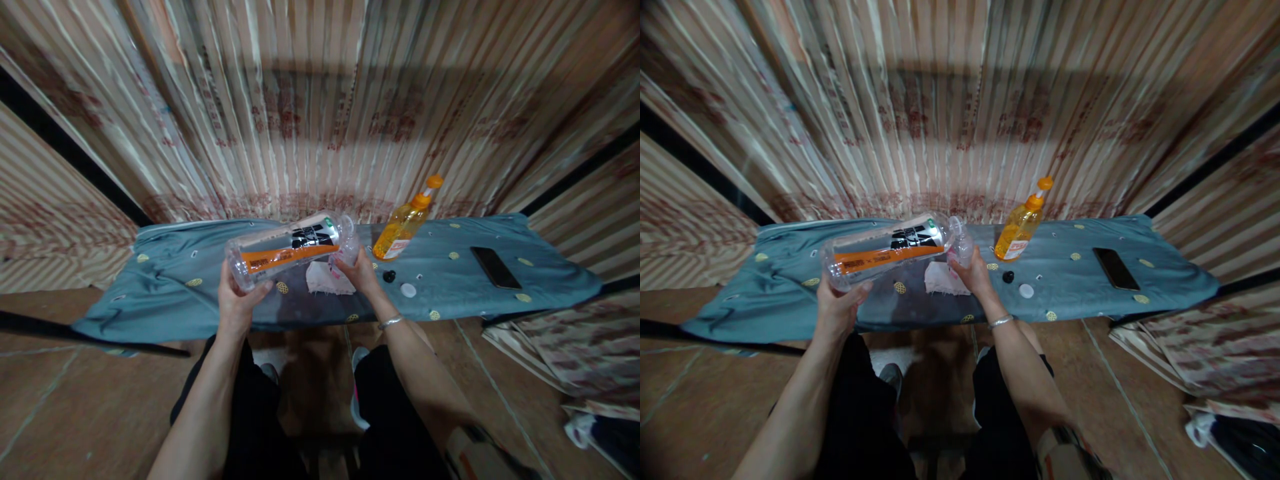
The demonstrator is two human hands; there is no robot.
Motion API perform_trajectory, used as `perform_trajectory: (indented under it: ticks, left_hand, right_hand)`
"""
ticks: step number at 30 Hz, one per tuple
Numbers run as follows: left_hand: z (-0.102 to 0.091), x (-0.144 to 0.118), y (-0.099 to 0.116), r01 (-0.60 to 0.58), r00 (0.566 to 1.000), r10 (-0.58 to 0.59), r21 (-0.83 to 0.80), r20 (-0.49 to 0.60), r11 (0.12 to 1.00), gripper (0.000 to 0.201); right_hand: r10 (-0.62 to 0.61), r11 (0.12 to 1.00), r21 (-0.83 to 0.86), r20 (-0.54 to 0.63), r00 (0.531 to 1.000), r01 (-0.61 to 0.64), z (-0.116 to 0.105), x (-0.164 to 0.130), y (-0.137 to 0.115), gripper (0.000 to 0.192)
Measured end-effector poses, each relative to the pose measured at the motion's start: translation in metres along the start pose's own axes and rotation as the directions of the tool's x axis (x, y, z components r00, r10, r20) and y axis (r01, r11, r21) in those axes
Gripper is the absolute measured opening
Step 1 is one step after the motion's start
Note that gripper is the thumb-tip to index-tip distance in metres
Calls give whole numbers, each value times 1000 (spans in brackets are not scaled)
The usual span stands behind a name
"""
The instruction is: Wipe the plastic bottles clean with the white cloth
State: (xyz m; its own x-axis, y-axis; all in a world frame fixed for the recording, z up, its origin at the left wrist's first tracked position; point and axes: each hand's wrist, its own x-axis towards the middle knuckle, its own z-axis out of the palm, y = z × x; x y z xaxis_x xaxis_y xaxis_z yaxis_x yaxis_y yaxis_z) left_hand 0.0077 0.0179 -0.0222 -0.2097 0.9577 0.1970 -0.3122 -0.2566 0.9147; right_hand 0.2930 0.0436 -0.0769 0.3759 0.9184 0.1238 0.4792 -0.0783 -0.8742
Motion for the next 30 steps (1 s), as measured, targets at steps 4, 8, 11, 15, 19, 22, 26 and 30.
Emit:
perform_trajectory:
  ticks: [4,8,11,15,19,22,26,30]
  left_hand:
    - [0,0,-1,-2,1000,2,-2,-1,1000,86]
    - [-2,1,-4,-9,1000,9,1,-5,1000,85]
    - [-3,2,-6,-22,1000,22,11,-3,1000,86]
    - [-5,2,-7,-36,999,36,30,22,999,86]
    - [-5,2,-6,-35,999,33,36,33,999,88]
    - [-4,2,-6,-29,999,28,25,23,999,88]
    - [-4,2,-6,-21,1000,21,13,11,1000,88]
    - [-5,2,-7,-39,999,38,28,37,999,87]
  right_hand:
    - [9,1000,-12,2,1000,-9,1,1,1,66]
    - [-25,1000,14,-28,999,25,3,0,5,66]
    - [-34,999,22,-29,999,35,4,0,7,66]
    - [-29,999,19,-39,999,29,4,1,8,62]
    - [-27,1000,8,-35,999,27,4,2,9,60]
    - [-34,999,16,-39,999,35,4,3,11,61]
    - [-48,999,17,-40,998,49,4,3,12,61]
    - [-41,999,4,-22,999,41,4,4,12,63]
